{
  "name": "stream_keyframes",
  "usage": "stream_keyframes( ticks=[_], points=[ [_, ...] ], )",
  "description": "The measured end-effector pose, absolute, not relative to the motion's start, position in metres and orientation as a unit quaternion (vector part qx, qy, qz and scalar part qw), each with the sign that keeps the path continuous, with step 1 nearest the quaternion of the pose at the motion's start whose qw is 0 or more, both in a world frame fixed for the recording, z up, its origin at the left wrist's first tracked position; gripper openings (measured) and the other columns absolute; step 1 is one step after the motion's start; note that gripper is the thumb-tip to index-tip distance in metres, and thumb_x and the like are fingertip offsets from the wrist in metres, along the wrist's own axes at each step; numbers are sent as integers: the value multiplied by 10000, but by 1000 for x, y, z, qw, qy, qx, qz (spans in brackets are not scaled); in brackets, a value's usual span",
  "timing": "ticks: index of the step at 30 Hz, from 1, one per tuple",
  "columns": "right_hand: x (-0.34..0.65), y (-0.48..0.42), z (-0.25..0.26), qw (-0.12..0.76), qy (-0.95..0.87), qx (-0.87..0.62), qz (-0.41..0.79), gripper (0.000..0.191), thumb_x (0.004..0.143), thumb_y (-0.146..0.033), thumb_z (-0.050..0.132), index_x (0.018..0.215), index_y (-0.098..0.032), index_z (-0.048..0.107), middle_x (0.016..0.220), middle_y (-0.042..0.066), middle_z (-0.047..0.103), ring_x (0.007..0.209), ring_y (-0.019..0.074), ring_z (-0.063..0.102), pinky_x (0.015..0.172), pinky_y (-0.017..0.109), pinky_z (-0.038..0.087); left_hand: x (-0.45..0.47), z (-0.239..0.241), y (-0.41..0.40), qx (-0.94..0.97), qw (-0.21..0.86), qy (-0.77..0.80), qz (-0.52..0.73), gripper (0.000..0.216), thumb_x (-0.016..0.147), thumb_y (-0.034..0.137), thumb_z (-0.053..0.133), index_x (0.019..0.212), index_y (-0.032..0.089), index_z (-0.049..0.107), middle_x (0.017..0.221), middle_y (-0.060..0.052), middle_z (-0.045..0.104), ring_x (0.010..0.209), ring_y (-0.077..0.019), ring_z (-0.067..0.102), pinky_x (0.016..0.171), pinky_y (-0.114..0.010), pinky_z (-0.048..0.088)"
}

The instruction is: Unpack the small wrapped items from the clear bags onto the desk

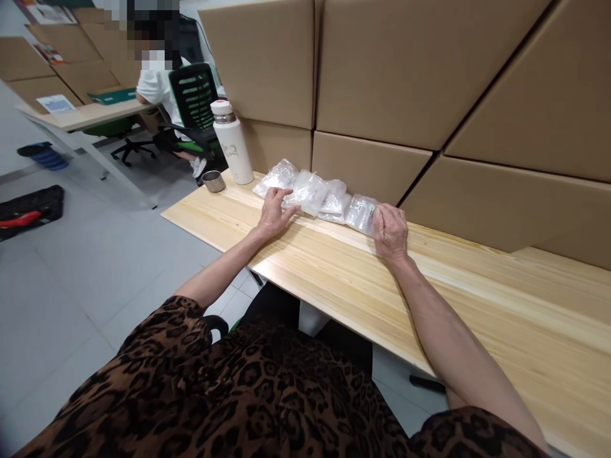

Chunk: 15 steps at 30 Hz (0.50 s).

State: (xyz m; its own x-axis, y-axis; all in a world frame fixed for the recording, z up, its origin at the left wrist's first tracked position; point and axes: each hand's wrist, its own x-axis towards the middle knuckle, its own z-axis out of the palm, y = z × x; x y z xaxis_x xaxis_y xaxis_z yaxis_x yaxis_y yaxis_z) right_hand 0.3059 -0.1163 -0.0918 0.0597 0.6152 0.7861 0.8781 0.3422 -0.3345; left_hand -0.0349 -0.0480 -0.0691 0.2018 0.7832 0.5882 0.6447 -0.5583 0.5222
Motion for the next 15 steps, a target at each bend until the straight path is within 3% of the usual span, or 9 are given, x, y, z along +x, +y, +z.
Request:
stream_keyframes(
  ticks=[9,15],
  points=[
    [307,-125,-86,466,-660,-575,-127,496,1116,-485,292,1170,-214,703,1209,155,757,1188,285,691,1113,508,513,-41,-72,-43,772,74,431,461,464,947,402,725,1344,177,640,1244,-134,593,1195,-290,623,1087,-464,523],
    [308,-136,-80,472,-650,-585,-110,630,1122,-609,221,1224,-218,704,1254,149,735,1225,292,669,1161,551,490,-42,-73,-39,765,88,429,472,508,956,548,727,1312,195,645,1253,-127,580,1181,-275,622,1098,-482,527]
  ],
)
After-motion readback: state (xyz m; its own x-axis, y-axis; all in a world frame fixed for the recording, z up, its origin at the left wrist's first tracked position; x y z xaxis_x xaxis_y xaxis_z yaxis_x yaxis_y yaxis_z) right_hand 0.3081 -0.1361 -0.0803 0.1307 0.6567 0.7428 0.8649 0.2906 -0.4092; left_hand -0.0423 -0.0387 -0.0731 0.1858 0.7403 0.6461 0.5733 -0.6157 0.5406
